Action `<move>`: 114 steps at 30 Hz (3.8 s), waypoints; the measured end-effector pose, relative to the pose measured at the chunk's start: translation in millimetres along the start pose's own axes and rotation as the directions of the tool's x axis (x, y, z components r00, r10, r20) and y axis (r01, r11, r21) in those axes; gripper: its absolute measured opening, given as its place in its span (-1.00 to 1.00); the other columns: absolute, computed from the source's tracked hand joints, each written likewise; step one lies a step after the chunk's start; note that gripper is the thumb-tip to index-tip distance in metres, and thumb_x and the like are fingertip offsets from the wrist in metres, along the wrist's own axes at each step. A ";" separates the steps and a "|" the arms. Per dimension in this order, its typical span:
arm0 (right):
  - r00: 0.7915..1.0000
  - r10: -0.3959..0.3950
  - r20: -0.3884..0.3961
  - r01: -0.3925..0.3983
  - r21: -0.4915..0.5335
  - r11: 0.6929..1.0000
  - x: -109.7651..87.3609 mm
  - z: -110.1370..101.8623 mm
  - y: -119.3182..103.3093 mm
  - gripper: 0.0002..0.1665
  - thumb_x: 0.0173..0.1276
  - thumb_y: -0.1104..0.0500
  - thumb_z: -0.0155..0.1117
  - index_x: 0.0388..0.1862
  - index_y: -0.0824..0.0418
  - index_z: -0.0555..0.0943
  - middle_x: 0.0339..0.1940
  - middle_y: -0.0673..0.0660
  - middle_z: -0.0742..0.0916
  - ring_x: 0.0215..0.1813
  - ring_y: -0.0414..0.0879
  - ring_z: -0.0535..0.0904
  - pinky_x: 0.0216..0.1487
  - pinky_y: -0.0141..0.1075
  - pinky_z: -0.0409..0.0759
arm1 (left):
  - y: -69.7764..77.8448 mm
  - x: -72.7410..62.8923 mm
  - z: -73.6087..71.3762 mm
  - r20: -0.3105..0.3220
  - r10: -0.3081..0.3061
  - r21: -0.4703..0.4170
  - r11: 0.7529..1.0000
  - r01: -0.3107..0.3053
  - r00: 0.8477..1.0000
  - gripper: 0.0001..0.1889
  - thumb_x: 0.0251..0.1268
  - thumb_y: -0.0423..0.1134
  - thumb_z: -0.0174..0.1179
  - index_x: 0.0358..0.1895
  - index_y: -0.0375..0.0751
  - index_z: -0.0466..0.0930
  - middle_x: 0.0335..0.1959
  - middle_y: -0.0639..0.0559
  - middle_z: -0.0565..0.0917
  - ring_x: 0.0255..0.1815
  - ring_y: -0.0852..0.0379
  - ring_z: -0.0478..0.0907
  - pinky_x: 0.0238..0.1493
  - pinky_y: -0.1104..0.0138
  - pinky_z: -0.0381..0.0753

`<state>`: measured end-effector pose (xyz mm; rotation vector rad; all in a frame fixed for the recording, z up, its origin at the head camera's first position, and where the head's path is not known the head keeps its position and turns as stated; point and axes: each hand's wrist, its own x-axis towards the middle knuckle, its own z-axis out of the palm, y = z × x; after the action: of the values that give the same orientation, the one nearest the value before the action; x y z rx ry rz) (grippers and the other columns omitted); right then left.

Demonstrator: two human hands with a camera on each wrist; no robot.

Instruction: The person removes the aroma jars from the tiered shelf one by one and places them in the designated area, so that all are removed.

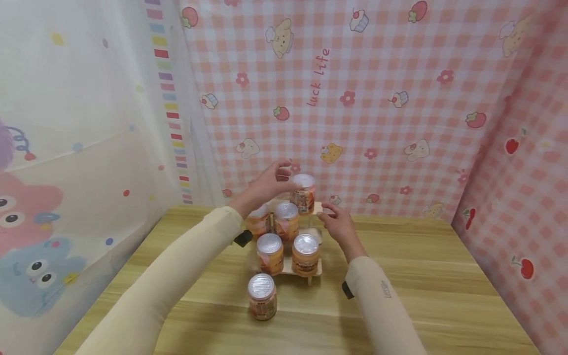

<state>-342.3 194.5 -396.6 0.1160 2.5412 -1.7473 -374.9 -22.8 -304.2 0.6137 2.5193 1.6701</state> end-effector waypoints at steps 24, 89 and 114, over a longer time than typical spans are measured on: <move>1.000 0.000 -0.003 0.000 0.018 1.000 3.2 -1.7 0.6 -0.37 0.54 0.01 0.11 0.51 0.12 0.30 0.38 0.35 0.49 0.27 0.25 0.50 0.13 0.13 0.49 | -1.1 19.5 17.2 0.022 -0.034 0.074 0.997 0.032 0.999 -0.31 0.07 -0.18 0.53 0.27 -0.15 0.39 0.06 -0.04 0.55 0.04 0.04 0.53 0.08 0.22 0.55; 0.993 0.075 0.090 -0.075 -0.004 0.997 0.4 0.4 -9.3 -0.29 0.58 0.05 0.05 0.62 -0.01 0.10 0.45 0.40 0.37 0.33 0.27 0.45 0.18 0.12 0.51 | -158.0 -207.8 -24.4 0.124 -0.055 -0.060 0.996 0.063 0.991 -0.24 0.06 -0.29 0.52 0.30 -0.39 0.31 0.13 -0.16 0.51 0.17 -0.12 0.46 0.14 0.12 0.54; 0.993 0.070 0.097 -0.071 0.009 0.997 1.8 5.9 -11.5 -0.28 0.58 0.01 0.06 0.62 0.00 0.09 0.46 0.39 0.36 0.33 0.27 0.44 0.21 0.16 0.47 | -93.7 -86.9 -53.8 -0.081 0.058 0.041 0.998 -0.055 0.995 -0.20 0.12 -0.15 0.50 0.42 -0.15 0.29 0.24 -0.16 0.48 0.23 -0.07 0.45 0.22 0.00 0.47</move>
<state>-345.1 185.0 -388.2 0.1178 2.4288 -1.7001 -336.5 -132.0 -380.5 0.6384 2.6213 1.7025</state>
